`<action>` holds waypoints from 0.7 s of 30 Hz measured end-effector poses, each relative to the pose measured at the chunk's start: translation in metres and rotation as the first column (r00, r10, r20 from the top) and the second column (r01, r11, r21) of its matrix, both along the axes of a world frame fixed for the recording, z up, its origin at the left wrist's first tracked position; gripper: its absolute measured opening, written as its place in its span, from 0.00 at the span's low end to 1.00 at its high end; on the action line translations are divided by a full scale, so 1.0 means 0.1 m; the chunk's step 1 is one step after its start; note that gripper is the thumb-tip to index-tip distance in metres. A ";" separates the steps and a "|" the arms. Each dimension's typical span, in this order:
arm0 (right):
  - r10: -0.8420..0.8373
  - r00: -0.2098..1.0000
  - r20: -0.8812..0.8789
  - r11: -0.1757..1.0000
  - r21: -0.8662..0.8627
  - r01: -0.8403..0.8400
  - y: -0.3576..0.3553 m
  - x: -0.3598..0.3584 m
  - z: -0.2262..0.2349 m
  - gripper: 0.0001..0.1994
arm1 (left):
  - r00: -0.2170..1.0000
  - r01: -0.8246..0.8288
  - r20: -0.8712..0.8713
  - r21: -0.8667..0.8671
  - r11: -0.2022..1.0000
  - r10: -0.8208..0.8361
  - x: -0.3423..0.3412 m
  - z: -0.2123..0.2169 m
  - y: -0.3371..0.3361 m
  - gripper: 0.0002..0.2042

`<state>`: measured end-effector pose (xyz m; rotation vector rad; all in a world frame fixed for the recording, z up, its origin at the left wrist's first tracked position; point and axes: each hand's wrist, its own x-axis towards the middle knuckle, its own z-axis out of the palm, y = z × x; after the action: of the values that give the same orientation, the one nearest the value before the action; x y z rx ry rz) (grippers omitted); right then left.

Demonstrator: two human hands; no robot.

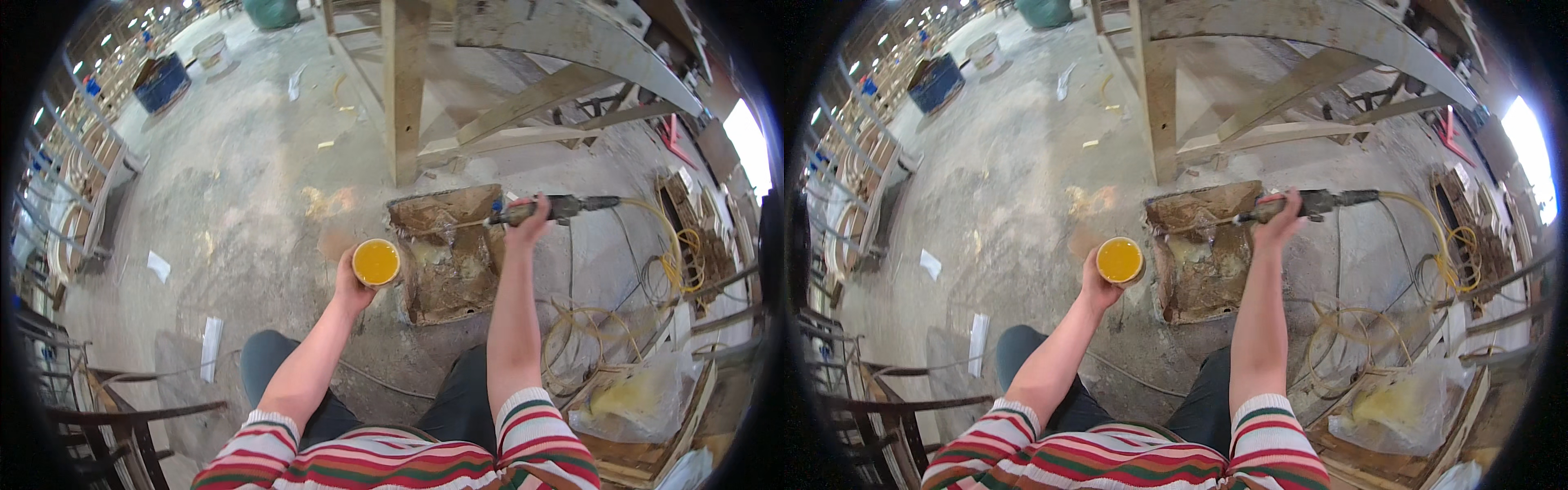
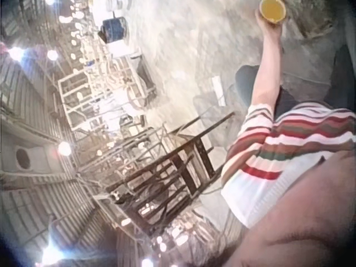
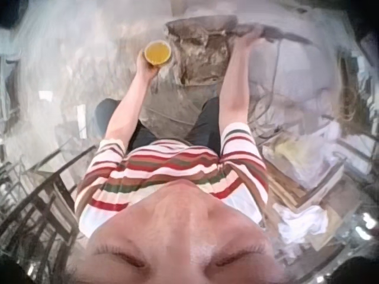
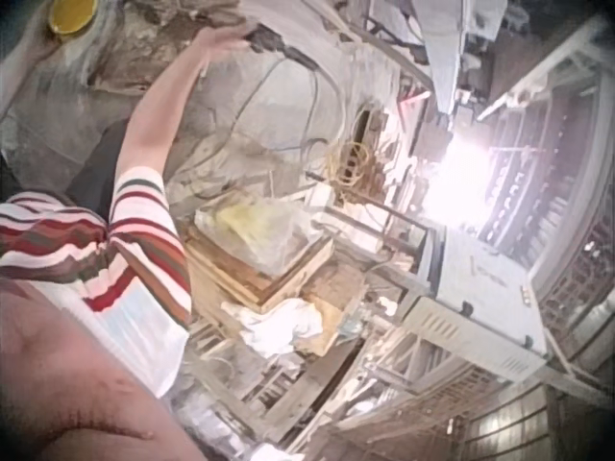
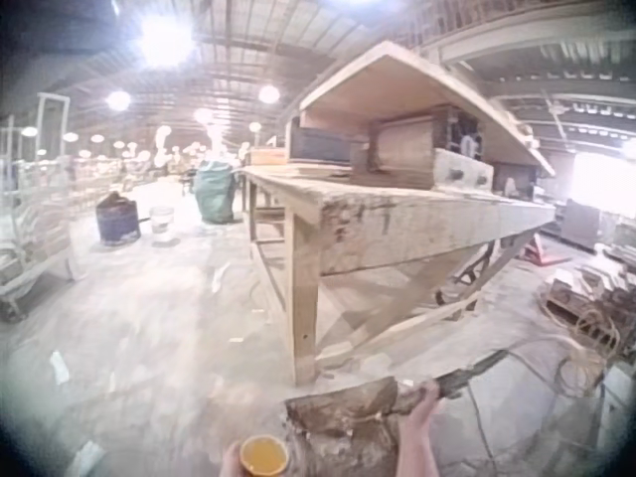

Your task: The person drills a hole into a small cylindrical wooden dowel using a handheld power drill while kneeling on the floor. They then walk to a workbench, pick up a wooden chair frame, and apply glue from the container to the dowel holes on the chair frame using a small stick.

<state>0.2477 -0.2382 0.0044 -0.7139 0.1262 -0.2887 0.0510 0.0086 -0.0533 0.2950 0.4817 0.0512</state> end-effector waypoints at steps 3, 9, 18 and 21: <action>0.029 0.994 0.102 0.996 0.080 -0.037 -0.01 -0.21 0.50 0.25 | 0.997 -0.069 -0.019 0.032 0.997 0.070 0.07 -0.26 0.15 0.13; 0.232 0.880 0.415 0.973 -0.103 -0.208 -0.16 -0.68 1.16 0.46 | 0.994 -0.110 -0.026 -0.162 0.981 0.107 0.31 -0.49 -0.13 0.15; 0.530 0.687 0.497 0.842 -0.215 -0.495 0.19 -0.95 1.29 0.53 | 0.987 -0.113 -0.129 -0.139 0.984 0.095 0.29 -0.68 -0.46 0.11; 0.528 0.727 0.439 0.845 -0.183 -0.503 0.33 -1.00 1.28 0.53 | 0.993 -0.096 -0.075 -0.130 0.987 0.087 0.28 -0.60 -0.50 0.11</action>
<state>0.1473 -0.2049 0.1324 -0.6814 -0.5556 0.0811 0.0794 -0.0412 -0.1131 0.1434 0.5649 0.0979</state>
